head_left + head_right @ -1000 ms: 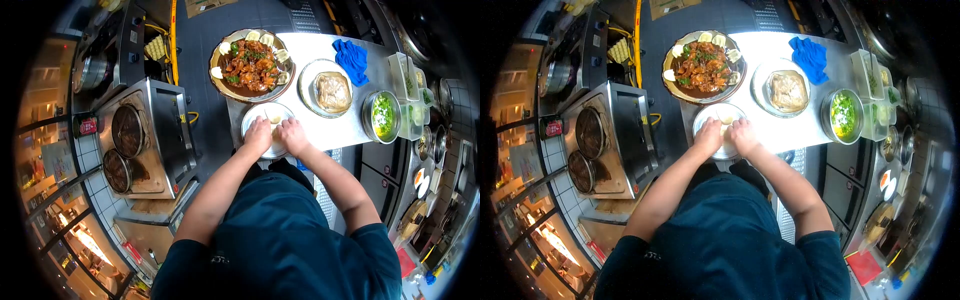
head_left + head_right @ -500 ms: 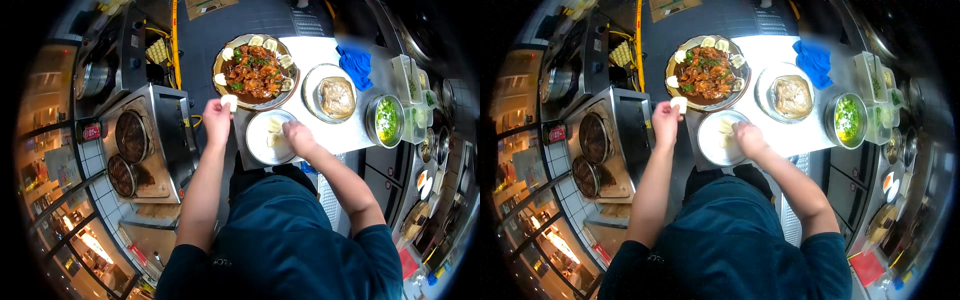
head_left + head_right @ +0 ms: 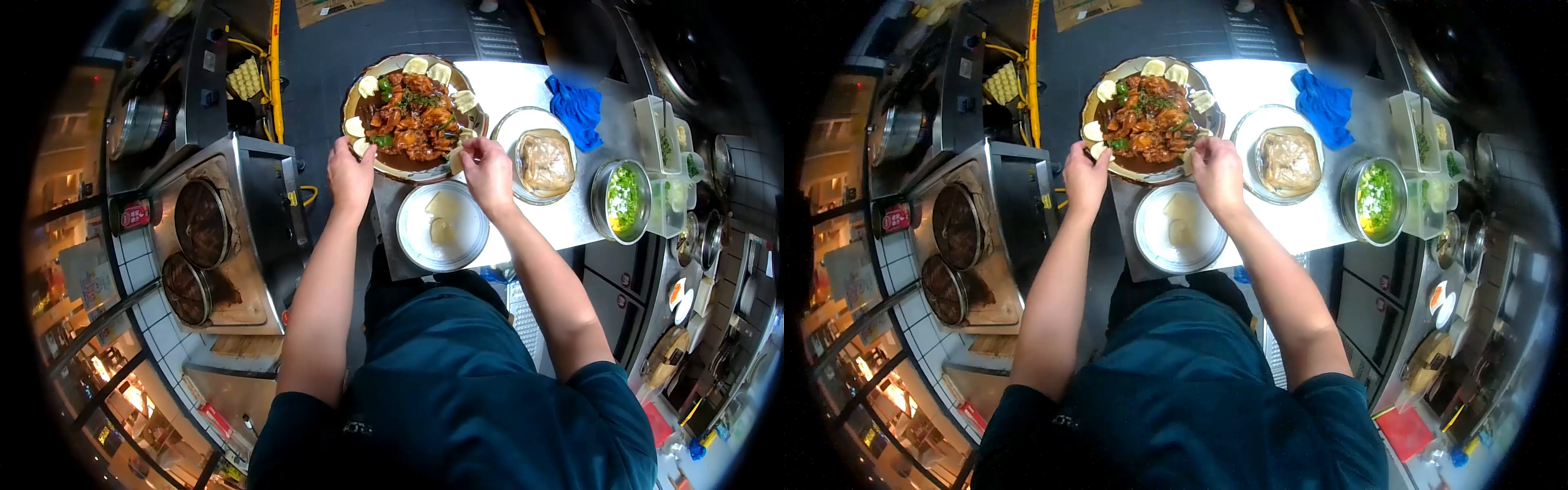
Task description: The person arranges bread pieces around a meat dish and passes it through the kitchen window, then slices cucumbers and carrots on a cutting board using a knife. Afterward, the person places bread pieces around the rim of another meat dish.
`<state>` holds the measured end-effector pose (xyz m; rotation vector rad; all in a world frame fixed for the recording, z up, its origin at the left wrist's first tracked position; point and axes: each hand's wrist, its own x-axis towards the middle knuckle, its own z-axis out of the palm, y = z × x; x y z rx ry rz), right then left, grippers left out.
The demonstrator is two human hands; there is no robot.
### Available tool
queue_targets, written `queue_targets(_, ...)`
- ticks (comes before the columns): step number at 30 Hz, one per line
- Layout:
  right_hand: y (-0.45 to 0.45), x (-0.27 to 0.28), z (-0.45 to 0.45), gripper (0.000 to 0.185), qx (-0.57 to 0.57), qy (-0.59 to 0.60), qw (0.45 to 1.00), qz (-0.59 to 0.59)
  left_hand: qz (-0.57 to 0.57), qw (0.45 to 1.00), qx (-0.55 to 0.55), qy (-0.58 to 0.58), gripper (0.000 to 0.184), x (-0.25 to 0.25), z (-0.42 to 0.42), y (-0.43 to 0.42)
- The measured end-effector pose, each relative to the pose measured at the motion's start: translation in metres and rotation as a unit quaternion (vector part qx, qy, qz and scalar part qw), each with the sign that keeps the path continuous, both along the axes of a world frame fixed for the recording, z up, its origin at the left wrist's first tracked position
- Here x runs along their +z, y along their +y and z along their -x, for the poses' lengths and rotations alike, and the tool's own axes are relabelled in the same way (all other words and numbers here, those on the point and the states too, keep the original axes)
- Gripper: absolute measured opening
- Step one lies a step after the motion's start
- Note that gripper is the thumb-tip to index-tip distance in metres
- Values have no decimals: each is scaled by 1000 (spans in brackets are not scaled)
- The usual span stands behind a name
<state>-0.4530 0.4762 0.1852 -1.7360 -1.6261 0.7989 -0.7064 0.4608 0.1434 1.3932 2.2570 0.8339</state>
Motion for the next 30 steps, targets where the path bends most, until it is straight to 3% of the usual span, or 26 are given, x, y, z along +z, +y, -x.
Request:
queue_targets(2,-1,-1,3,20,5,-29,1000,9,10,1000,9,-25,43,24,-1,-12)
queue_targets(5,-6,-3,8,21,33,-93,995,0,-51,998,-13,-24,42,21,-3,-36)
queue_targets(9,-6,-6,12,17,115,-174,978,-18,-48,994,-43,-83,36,32,-26,-69)
queue_targets(13,-5,-8,18,14,199,-208,957,-24,-49,989,-136,-35,26,29,-54,-100)
queue_targets(21,-44,4,-8,18,156,-174,971,-58,-42,931,-355,69,23,-2,-96,-98)
queue_targets(26,-109,-43,-32,19,227,-153,962,-3,-49,881,-439,168,16,-10,-108,-78)
queue_targets(30,-132,-87,-26,25,201,-130,968,-74,-55,897,-427,100,21,-15,-105,-77)
